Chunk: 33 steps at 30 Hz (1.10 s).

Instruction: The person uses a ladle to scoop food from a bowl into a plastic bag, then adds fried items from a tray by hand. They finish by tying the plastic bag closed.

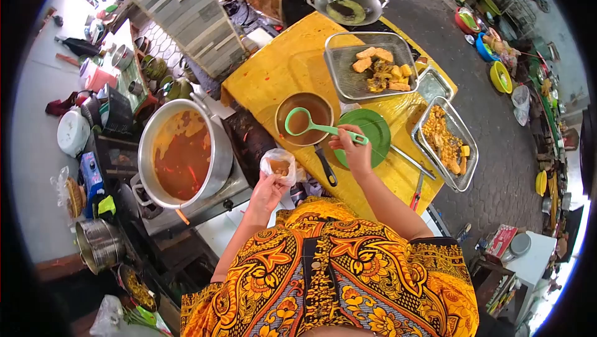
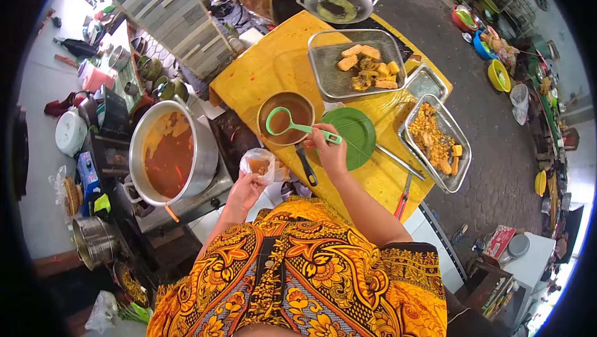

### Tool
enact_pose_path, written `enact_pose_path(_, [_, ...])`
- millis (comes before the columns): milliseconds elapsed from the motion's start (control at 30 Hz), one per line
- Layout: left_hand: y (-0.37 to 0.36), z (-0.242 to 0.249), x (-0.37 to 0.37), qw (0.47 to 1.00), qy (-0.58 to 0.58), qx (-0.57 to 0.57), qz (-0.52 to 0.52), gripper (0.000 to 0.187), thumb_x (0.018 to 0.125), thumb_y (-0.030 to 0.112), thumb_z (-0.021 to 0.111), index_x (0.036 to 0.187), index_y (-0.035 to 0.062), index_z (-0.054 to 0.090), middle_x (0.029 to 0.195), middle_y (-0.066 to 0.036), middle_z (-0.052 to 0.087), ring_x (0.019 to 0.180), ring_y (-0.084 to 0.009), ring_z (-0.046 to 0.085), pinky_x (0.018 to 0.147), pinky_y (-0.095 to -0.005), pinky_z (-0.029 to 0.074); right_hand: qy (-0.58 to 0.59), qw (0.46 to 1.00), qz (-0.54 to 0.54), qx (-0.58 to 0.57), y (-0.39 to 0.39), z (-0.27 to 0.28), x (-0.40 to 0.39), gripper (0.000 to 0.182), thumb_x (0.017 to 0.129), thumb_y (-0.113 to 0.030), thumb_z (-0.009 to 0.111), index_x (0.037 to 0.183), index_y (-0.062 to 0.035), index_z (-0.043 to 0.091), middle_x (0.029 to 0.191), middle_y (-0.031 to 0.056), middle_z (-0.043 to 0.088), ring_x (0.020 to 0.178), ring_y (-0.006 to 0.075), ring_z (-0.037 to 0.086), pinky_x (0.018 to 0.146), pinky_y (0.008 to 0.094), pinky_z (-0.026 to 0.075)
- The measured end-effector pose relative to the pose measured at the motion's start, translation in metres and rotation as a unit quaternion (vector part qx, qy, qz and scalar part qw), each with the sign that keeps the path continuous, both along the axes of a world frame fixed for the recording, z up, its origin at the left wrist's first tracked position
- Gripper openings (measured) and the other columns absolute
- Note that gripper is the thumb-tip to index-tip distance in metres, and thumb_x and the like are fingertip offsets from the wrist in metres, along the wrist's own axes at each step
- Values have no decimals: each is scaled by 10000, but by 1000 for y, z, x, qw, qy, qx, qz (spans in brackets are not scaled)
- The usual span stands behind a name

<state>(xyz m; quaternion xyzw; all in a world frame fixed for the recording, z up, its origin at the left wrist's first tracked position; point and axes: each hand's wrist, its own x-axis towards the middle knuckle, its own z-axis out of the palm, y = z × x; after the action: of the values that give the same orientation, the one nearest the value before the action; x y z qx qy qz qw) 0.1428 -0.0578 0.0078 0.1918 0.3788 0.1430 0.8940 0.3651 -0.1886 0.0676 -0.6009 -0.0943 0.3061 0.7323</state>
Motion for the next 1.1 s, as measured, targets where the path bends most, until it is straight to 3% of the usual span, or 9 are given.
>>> enact_pose_path(333, [10,-1,6,1000,4,20,18,628,765,-67,519,1323,155,335,1169,-113,542,996,-252,604,809,-380,545,-99,987,127,-13,-21,48,-45,210,885,-74,578,1075,17,572,835,104,659,753,140,652,629,244,524])
enact_pose_path(433, [17,-25,2,999,-5,9,44,477,742,-83,538,1193,55,468,1065,-101,591,882,-217,616,832,-356,521,-343,909,233,-53,-34,52,-60,209,850,-132,651,1036,-42,618,900,106,659,735,190,648,648,285,509])
enact_pose_path(500, [23,-28,-7,999,-31,6,43,266,817,-36,543,1069,43,520,995,-79,609,876,-182,597,836,-328,506,-346,875,338,25,-38,55,-65,219,847,-141,630,1047,-60,593,890,119,638,789,289,610,711,373,496])
enact_pose_path(567, [14,10,4,996,-16,16,88,276,822,-44,520,1085,40,528,981,-79,607,858,-182,595,838,-325,502,-284,805,515,-84,-37,76,-57,187,853,-150,614,1015,-59,587,861,116,628,760,314,588,668,397,487])
enact_pose_path(800, [20,-5,-3,995,-21,37,88,434,819,-36,498,1241,42,432,1149,-124,572,983,-233,595,894,-386,499,-516,734,439,40,-45,60,-47,169,863,-138,603,1017,-68,593,822,112,619,762,292,603,621,373,494])
enact_pose_path(867, [17,9,-1,995,-3,25,92,476,817,-37,497,1272,63,402,1157,-118,561,1027,-244,587,904,-387,500,-426,874,231,27,-44,50,-48,199,860,-99,615,1049,-43,588,832,88,632,753,215,637,642,312,509])
enact_pose_path(900, [21,5,-6,997,14,30,63,474,821,-36,491,1272,85,409,1162,-114,554,1059,-247,573,918,-384,495,-429,871,235,35,-40,50,-44,199,860,-99,615,1049,-43,588,832,88,632,753,215,637,642,312,509])
enact_pose_path(967, [23,-8,-11,998,-19,23,57,557,825,-47,446,1317,182,323,1245,-95,500,1076,-252,570,868,-412,525,-177,978,111,-7,-34,50,-36,218,855,-61,621,1066,-17,583,856,64,649,756,134,641,664,256,505])
enact_pose_path(1100, [15,1,-9,997,-22,18,67,557,826,-57,437,1316,181,321,1239,-94,501,1073,-249,567,878,-415,516,-137,989,40,-49,-13,24,-15,200,864,-63,612,1050,2,581,823,29,636,730,76,596,637,223,478])
